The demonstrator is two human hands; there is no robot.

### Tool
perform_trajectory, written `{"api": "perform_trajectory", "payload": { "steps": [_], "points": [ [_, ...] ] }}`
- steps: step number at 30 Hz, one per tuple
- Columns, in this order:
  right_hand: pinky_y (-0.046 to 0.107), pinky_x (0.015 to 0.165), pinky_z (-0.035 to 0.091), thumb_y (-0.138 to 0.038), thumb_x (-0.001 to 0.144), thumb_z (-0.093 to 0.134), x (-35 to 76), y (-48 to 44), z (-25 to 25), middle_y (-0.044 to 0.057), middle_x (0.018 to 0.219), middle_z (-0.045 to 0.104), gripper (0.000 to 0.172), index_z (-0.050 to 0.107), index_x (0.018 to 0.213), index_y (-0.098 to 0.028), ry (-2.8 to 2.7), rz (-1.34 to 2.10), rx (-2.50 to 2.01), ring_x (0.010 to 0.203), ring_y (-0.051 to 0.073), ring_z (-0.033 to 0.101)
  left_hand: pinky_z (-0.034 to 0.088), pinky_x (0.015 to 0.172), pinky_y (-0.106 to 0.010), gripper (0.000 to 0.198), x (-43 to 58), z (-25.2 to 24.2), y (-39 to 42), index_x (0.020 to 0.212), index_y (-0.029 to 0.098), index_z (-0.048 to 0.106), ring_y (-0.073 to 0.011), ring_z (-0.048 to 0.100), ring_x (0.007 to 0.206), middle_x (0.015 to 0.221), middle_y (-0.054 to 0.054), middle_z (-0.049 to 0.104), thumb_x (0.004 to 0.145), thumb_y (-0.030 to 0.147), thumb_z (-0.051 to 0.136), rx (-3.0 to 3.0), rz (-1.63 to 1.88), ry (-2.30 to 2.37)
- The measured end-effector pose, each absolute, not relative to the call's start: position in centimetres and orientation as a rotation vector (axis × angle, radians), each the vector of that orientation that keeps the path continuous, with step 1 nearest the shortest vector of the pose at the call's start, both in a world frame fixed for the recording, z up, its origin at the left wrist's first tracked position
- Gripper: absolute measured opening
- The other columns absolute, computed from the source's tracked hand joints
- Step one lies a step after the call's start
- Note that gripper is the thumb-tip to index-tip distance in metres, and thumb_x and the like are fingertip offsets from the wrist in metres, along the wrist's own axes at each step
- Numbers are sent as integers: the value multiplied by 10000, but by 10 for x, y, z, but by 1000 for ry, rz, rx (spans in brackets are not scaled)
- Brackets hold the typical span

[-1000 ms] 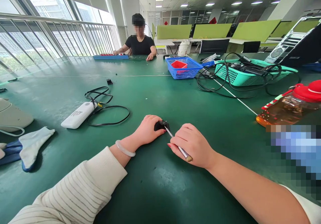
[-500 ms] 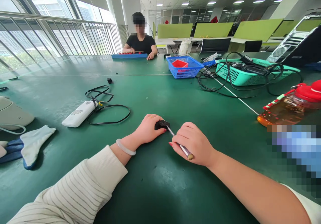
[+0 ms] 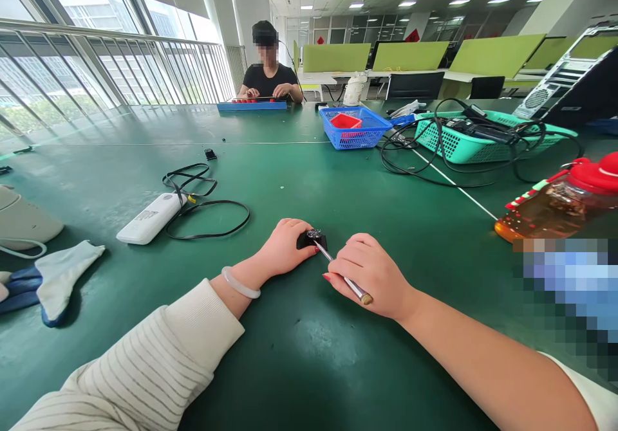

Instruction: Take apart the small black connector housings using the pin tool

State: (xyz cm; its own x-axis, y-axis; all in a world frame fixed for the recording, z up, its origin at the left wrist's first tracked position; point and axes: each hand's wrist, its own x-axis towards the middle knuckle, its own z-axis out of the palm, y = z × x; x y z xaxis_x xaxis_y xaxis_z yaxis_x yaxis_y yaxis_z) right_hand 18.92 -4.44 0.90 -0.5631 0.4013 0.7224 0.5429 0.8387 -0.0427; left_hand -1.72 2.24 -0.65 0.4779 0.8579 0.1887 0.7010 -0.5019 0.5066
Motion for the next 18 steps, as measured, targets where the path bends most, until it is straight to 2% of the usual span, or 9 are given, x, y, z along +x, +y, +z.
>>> {"api": "perform_trajectory", "payload": {
  "steps": [7,12,18],
  "points": [
    [323,796,424,-190,923,582,191,-40,6,-9,668,607,181,600,743,-195,-2146,-203,-816,652,131,530,395,1112,-491,339,-18,-10,25,1102,207,657,-304,553,1226,1234,-92,676,801,349,718,2375,604,1298],
    [320,792,411,-216,921,589,194,-38,6,-18,670,633,181,586,740,-209,-2104,-122,-959,642,131,555,388,1121,-479,296,-18,-6,22,1088,226,666,-291,557,1218,1196,-60,693,816,343,690,2381,588,1256],
    [305,716,433,-296,928,563,195,-38,3,-13,655,635,218,589,723,-227,-1893,219,-1048,632,144,552,406,1120,-481,431,-19,-6,21,1195,221,646,-312,502,1289,1266,-77,657,793,367,706,2343,579,1294]
  ]
}}
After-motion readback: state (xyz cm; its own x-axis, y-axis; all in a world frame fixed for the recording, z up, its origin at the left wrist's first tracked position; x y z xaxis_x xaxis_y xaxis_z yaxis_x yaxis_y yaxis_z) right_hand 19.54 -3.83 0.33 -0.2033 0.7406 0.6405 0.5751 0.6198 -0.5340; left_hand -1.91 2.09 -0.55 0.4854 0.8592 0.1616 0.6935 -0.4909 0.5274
